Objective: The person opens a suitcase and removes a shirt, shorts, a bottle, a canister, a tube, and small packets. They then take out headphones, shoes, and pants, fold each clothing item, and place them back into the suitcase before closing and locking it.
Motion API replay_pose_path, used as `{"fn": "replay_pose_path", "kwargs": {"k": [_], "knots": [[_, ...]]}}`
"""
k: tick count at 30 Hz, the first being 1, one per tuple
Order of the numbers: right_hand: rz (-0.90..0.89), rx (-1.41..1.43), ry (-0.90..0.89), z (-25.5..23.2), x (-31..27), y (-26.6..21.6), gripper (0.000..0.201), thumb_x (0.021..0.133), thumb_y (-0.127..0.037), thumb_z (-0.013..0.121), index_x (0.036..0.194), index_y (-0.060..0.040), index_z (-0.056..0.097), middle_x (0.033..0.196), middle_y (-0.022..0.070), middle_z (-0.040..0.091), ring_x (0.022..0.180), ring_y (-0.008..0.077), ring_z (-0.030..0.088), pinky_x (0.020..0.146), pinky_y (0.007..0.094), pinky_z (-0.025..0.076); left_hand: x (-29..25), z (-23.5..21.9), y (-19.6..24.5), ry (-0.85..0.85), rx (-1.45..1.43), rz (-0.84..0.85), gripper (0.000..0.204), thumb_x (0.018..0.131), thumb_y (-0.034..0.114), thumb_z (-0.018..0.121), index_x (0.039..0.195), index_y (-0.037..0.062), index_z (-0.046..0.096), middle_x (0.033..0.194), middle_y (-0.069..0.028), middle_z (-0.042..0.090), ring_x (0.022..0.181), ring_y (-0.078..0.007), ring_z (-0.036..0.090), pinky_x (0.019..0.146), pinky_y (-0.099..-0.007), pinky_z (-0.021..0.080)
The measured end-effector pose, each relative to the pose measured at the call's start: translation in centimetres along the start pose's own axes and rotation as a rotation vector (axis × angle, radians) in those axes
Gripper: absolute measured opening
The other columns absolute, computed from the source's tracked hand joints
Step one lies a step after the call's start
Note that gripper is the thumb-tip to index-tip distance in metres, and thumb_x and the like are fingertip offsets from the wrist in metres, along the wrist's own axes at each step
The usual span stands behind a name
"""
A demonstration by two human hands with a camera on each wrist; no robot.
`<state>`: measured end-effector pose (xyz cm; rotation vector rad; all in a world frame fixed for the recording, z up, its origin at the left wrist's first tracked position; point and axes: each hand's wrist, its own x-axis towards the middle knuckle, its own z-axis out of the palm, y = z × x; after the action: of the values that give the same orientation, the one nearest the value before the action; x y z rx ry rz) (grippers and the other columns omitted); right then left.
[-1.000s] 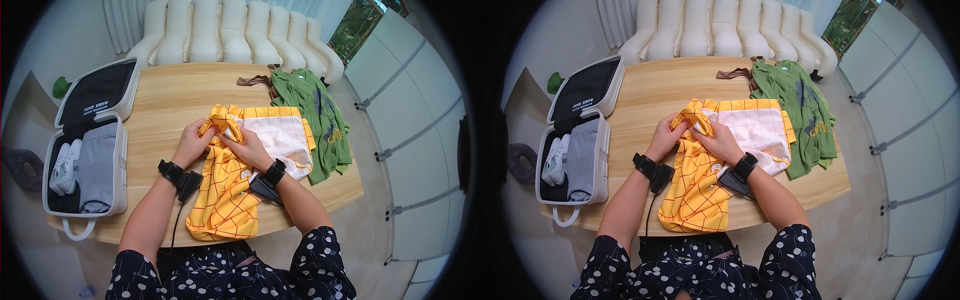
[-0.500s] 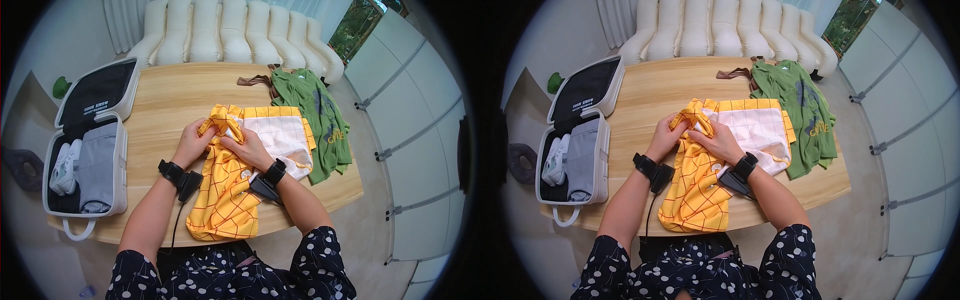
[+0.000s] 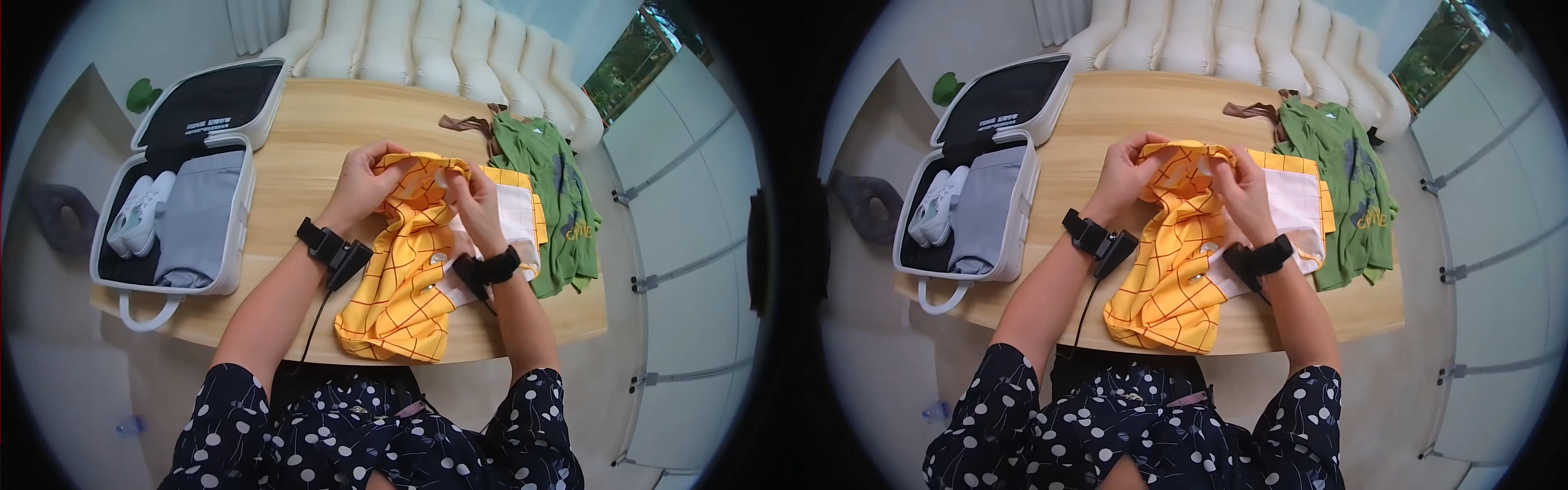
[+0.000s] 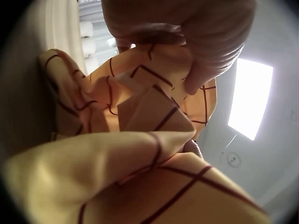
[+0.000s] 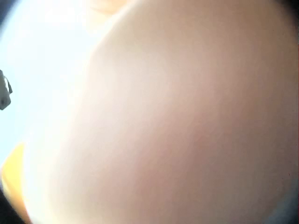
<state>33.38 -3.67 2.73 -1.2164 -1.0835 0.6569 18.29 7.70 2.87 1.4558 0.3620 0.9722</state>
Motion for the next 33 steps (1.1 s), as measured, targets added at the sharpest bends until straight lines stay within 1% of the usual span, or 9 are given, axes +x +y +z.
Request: {"fn": "replay_pose_path", "kwargs": {"k": [7, 8, 12, 15, 22, 28, 30, 32, 33], "knots": [[-0.194, -0.321, -0.093, 0.0, 1.8, -7.8, 0.021, 0.092, -0.016, 0.056, 0.103, 0.001, 0.061, 0.076, -0.0039, 0.056, 0.065, 0.0009, 0.048, 0.055, 0.0188, 0.04, 1.3, 1.3, 7.3, -0.19, 0.073, 0.115, 0.011, 0.087, 0.007, 0.063, 0.095, -0.0007, 0.064, 0.086, 0.0002, 0.065, 0.08, -0.0035, 0.057, 0.07, -0.0189, 0.048], [-0.089, -0.313, -0.076, -0.5, 1.9, -9.4, 0.024, 0.094, -0.02, 0.055, 0.097, 0.0017, 0.063, 0.075, -0.0056, 0.056, 0.066, 0.0017, 0.047, 0.056, 0.0192, 0.039, 1.3, 1.4, 8.6, -0.176, 0.139, 0.119, 0.013, 0.087, 0.011, 0.065, 0.094, 0.0006, 0.065, 0.083, 0.0023, 0.064, 0.078, -0.0026, 0.056, 0.069, -0.0188, 0.046], [-0.224, -0.27, 0.045, -0.4, 2.7, -14.2, 0.027, 0.095, -0.027, 0.053, 0.096, -0.0013, 0.064, 0.064, -0.0075, 0.052, 0.048, -0.001, 0.041, 0.04, 0.0178, 0.03, 1.9, 0.6, 10.9, -0.227, 0.272, 0.301, 0.016, 0.088, 0.019, 0.065, 0.091, 0.003, 0.065, 0.079, 0.0036, 0.063, 0.075, -0.0024, 0.054, 0.068, -0.0202, 0.043], [-0.234, -0.274, 0.001, -1.7, 3.1, -16.6, 0.028, 0.094, -0.027, 0.054, 0.097, -0.0009, 0.064, 0.065, -0.0064, 0.054, 0.044, -0.0009, 0.041, 0.036, 0.0179, 0.028, 2.4, -0.6, 10.8, -0.287, 0.269, 0.19, 0.016, 0.089, 0.019, 0.064, 0.091, 0.0036, 0.064, 0.08, 0.0037, 0.063, 0.076, -0.0022, 0.055, 0.069, -0.02, 0.044], [-0.327, -0.65, -0.178, -1.1, 2.7, -18.9, 0.028, 0.092, -0.024, 0.058, 0.1, 0.0027, 0.063, 0.08, -0.0046, 0.062, 0.072, 0.0005, 0.052, 0.061, 0.0181, 0.043, 2.9, 0.8, 14.6, -0.325, 0.349, 0.418, 0.014, 0.091, 0.017, 0.061, 0.091, 0.0038, 0.062, 0.08, 0.0039, 0.061, 0.076, -0.0018, 0.055, 0.07, -0.0191, 0.044], [-0.546, -0.442, 0.05, -4.1, 5.8, -23.3, 0.03, 0.094, -0.026, 0.056, 0.108, -0.0004, 0.064, 0.087, -0.0021, 0.065, 0.076, 0.003, 0.057, 0.067, 0.0181, 0.046, 2.7, 2.3, 17.7, -0.195, 0.221, 0.643, 0.014, 0.086, 0.015, 0.061, 0.092, 0.0017, 0.059, 0.072, -0.0052, 0.059, 0.068, -0.0119, 0.056, 0.061, -0.0284, 0.044], [-0.745, -0.29, -0.12, -4.6, 6.1, -26.8, 0.023, 0.092, -0.021, 0.058, 0.103, -0.0012, 0.061, 0.088, 0.0004, 0.063, 0.077, 0.007, 0.058, 0.07, 0.0222, 0.048, 2.8, 3.1, 18.4, 0.005, 0.156, 0.73, 0.015, 0.089, 0.014, 0.059, 0.096, 0.0001, 0.058, 0.073, -0.0032, 0.056, 0.068, -0.0098, 0.053, 0.061, -0.0277, 0.043], [-0.853, -0.416, 0.049, -2.7, 5.3, -31.1, 0.037, 0.094, -0.033, 0.048, 0.104, 0.0018, 0.056, 0.098, 0.0115, 0.06, 0.087, 0.0199, 0.058, 0.075, 0.0322, 0.049, 2.8, 2.5, 17.3, -0.044, 0.241, 0.703, 0.015, 0.09, 0.014, 0.059, 0.098, 0.0016, 0.059, 0.081, -0.0022, 0.06, 0.075, -0.0084, 0.055, 0.067, -0.025, 0.045], [-0.851, -0.612, 0.309, -1.1, 4.6, -33.3, 0.056, 0.096, -0.048, 0.038, 0.107, 0.0052, 0.052, 0.106, 0.0215, 0.057, 0.096, 0.0307, 0.058, 0.079, 0.0402, 0.05, 2.8, 2.2, 16.6, -0.087, 0.329, 0.666, 0.014, 0.091, 0.015, 0.058, 0.099, 0.0031, 0.061, 0.089, -0.0011, 0.064, 0.081, -0.007, 0.058, 0.073, -0.0224, 0.046]]}}
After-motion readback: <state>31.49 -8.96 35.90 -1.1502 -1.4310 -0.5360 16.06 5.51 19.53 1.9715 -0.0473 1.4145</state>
